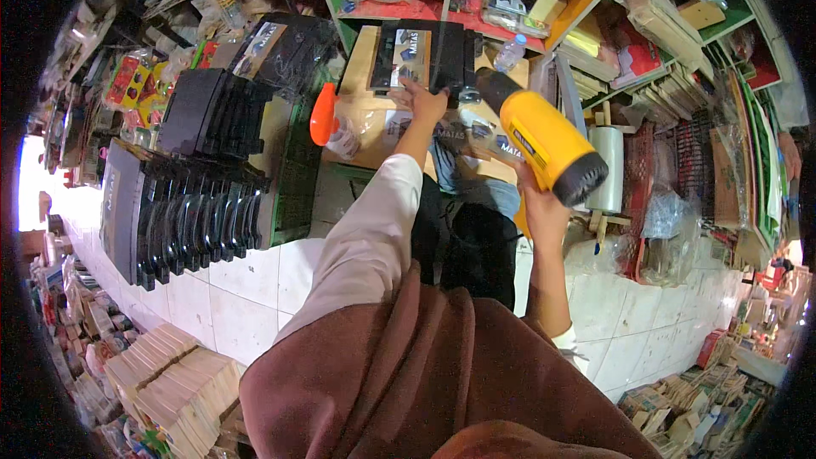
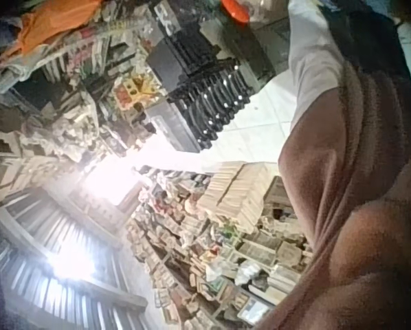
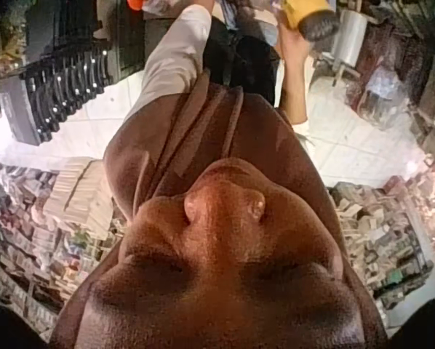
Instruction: Shrink wrapping various products using a heat gun.
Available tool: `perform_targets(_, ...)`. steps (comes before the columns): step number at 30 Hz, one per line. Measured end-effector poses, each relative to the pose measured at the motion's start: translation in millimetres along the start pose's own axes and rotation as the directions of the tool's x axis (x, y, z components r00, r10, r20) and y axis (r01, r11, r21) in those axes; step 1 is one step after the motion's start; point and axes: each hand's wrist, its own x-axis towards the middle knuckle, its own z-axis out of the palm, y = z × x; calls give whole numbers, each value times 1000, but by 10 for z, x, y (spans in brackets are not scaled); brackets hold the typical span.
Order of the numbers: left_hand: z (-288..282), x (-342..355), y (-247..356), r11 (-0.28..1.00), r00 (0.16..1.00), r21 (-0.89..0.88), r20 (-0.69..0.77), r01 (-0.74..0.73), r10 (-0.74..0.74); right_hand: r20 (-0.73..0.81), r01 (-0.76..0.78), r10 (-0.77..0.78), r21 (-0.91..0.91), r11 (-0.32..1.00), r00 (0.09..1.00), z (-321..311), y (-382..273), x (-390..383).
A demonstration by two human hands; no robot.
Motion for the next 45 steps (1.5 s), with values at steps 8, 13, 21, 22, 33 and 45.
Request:
perform_targets(8,-982,-738,-1491,807,894,-404,-70,-431,442,295,252,-199,-156,955,935,212,-18,-219)
perform_targets(13,-1372,-629,-1534,871,803,-157,-488,-466,342,245,183,-125,-227,957,961,299,-69,-201)
perform_targets(21,-1457,80,-1352,689,835,-473,-344,-550,430,-87,-82,77,-53,995,993,-281,5,-391)
perform_targets(22,-1473,178,-1227,689,837,-476,-343,-547,427,-51,-146,142,-77,986,989,-329,-22,-423)
perform_targets(33,-1303,1128,-362,810,785,-118,-360,-574,504,202,216,-168,-244,945,965,398,164,-377)
perform_targets(45,-1183,1235,-382,816,789,-58,-303,-575,534,-6,-140,140,-134,981,990,25,38,-423)
